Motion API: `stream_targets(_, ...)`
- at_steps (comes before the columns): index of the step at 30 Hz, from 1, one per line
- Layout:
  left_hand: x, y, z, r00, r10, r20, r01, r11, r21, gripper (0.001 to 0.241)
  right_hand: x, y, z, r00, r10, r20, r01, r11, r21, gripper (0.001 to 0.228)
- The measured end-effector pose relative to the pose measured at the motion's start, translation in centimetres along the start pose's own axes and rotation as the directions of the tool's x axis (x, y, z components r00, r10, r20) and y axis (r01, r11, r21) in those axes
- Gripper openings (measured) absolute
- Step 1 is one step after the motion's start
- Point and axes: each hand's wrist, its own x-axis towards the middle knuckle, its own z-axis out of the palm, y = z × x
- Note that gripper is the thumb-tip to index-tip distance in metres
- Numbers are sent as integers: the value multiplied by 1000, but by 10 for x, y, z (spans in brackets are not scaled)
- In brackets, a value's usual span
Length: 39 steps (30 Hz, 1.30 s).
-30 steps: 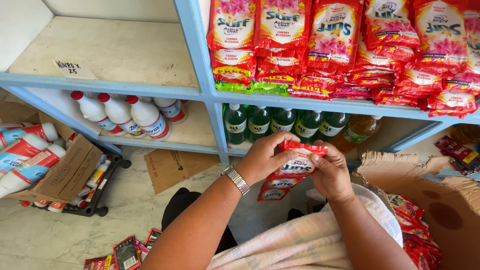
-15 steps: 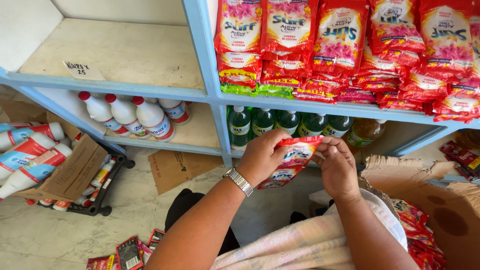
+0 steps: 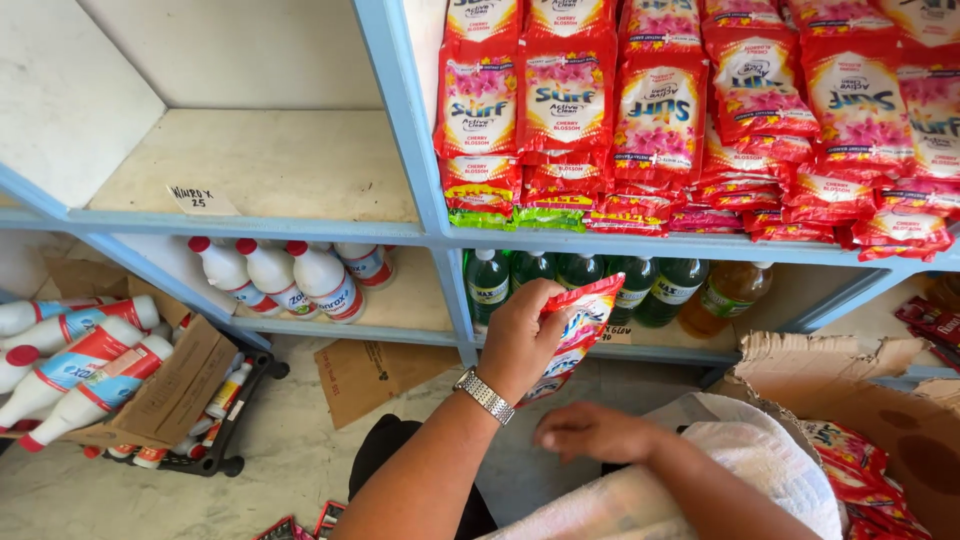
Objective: Organizing and stocking laundry detergent sachets on grocery store shelves.
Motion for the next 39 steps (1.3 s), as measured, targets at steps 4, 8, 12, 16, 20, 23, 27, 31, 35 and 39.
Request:
stream_targets(4,-1,2,4,1000,-18,-24,16,998,-56,15,28,22,39,989,145,-31,-139,980,145,40)
stream_targets(8,-2,5,7,998,35,-46,-39,995,-88,16,51,46,39,845,506,-175,-354,773,527,43)
stream_targets(12,-1,6,9,994,69,-80,-75,994,-78,16,66,84,22,688,696,-206,-294,526,798,50)
stream_targets(16,2,5,8,998,-1,-69,-9,990,-138,16,69,105,18,687,707,-170,-236,438,868,64)
stream_targets(20,2,7,7,996,-31,-90,18,990,-136,16,61,72,30,717,647,-259,-274,604,748,40)
stream_targets(23,-2,11,5,996,29,-80,-37,994,-103,15,69,90,23,696,635,-335,-264,661,703,38)
stream_targets(27,-2,14,5,994,84,-67,-89,993,-83,14,72,104,29,787,563,-254,-309,715,627,44)
stream_targets(31,-2,13,11,994,26,-102,-38,992,-121,14,77,103,52,899,427,-102,-297,762,575,63)
stream_targets(35,-4,14,15,991,24,-130,-42,989,-142,16,83,112,44,847,462,-264,-110,638,762,67)
stream_targets(39,-5,8,14,993,28,-116,-51,979,-200,15,79,136,10,663,622,-417,207,384,900,71)
